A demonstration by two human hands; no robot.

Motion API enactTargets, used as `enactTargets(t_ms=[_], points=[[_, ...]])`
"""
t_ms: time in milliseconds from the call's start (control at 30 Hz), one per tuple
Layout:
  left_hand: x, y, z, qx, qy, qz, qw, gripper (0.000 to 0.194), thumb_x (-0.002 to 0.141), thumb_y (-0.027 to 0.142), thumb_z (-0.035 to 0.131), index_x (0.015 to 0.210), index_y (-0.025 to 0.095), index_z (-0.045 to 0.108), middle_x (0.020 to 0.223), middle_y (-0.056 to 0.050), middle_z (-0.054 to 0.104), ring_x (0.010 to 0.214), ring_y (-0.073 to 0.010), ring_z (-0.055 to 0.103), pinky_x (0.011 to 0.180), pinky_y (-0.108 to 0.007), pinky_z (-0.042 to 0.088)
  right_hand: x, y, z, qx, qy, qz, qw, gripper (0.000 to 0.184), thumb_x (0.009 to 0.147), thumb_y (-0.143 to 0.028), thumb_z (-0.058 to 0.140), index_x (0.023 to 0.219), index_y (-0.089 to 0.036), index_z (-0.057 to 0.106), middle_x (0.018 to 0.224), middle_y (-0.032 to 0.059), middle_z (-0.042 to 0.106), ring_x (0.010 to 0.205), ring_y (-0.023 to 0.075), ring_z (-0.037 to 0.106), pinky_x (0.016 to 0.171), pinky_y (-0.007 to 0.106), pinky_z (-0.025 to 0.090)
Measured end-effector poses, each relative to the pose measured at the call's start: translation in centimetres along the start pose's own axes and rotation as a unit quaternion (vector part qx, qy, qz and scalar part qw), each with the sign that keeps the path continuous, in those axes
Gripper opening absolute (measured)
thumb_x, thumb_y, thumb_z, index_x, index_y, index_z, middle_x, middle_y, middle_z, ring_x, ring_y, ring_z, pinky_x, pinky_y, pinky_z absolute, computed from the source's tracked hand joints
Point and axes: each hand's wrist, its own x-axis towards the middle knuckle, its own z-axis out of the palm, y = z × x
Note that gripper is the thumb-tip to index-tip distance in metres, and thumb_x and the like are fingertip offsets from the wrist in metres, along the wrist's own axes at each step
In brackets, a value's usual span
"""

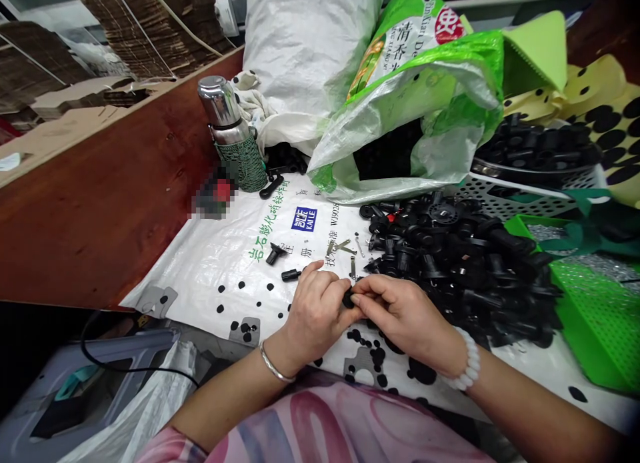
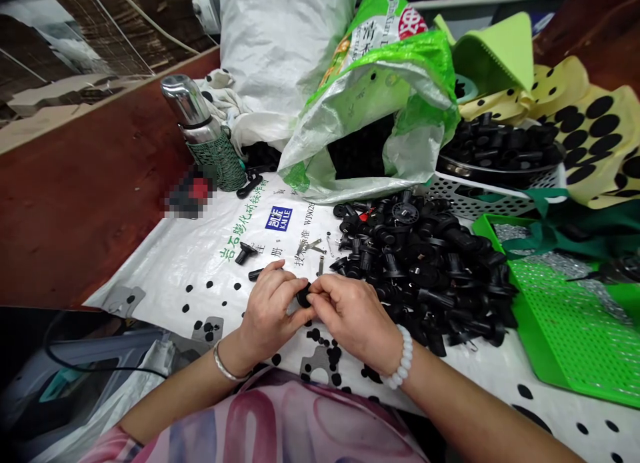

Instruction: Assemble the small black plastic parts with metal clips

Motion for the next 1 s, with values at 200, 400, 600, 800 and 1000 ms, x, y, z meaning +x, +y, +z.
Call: enactTargets(t_ms=[200,400,600,800,1000], points=[[-0.3,0.3,-0.4,0.002,0.033,0.004,0.999,0.026,0.078,0.033,0.063,0.091,0.011,0.057,0.075,-0.007,0.06,0.073,-0.0165,0.058,0.088,-0.043,0.048,0.0,-0.5,0.0,0.209,-0.029,0.064,0.975,0.015,0.084,-0.028,0.047,0.076,-0.017,0.055,0.063,-0.0011,0.057,0.057,0.011,0.054,0.051,0.021,0.044],[-0.6,0.6,-0.7,-0.013,0.034,-0.012,0.999,0.03,0.077,0.037,0.063,0.094,0.013,0.056,0.078,-0.007,0.06,0.075,-0.0172,0.058,0.087,-0.042,0.048,-0.4,-0.6,0.2,0.158,0.004,0.031,0.987,0.01,0.084,-0.023,0.049,0.081,-0.018,0.057,0.067,-0.0016,0.057,0.059,0.0105,0.054,0.055,0.021,0.045],[-1.4,0.8,-1.2,-0.048,-0.017,-0.03,0.998,0.034,0.079,0.033,0.061,0.105,0.013,0.053,0.084,-0.007,0.061,0.081,-0.0175,0.057,0.092,-0.044,0.043,-0.7,-0.6,0.1,0.108,0.042,-0.02,0.993,0.01,0.08,-0.016,0.052,0.073,-0.019,0.058,0.087,0.0023,0.057,0.081,0.0133,0.057,0.073,0.024,0.046],[-2.0,0.7,-2.2,-0.131,-0.051,-0.013,0.99,0.045,0.078,0.014,0.05,0.122,0.012,0.044,0.096,-0.011,0.059,0.091,-0.0199,0.055,0.093,-0.048,0.04,-0.9,-0.7,0.1,0.147,0.03,-0.028,0.988,0.01,0.082,-0.015,0.05,0.076,-0.018,0.058,0.086,0.0036,0.06,0.081,0.0148,0.058,0.076,0.026,0.047],[-2.6,0.5,-2.6,-0.164,-0.054,-0.024,0.985,0.05,0.077,0.01,0.05,0.126,0.014,0.041,0.1,-0.011,0.058,0.096,-0.0205,0.054,0.095,-0.046,0.04,-1.0,-0.9,0.5,0.146,0.056,-0.058,0.986,0.006,0.081,-0.018,0.052,0.078,-0.019,0.057,0.083,0.0038,0.06,0.076,0.0147,0.058,0.069,0.025,0.049]])
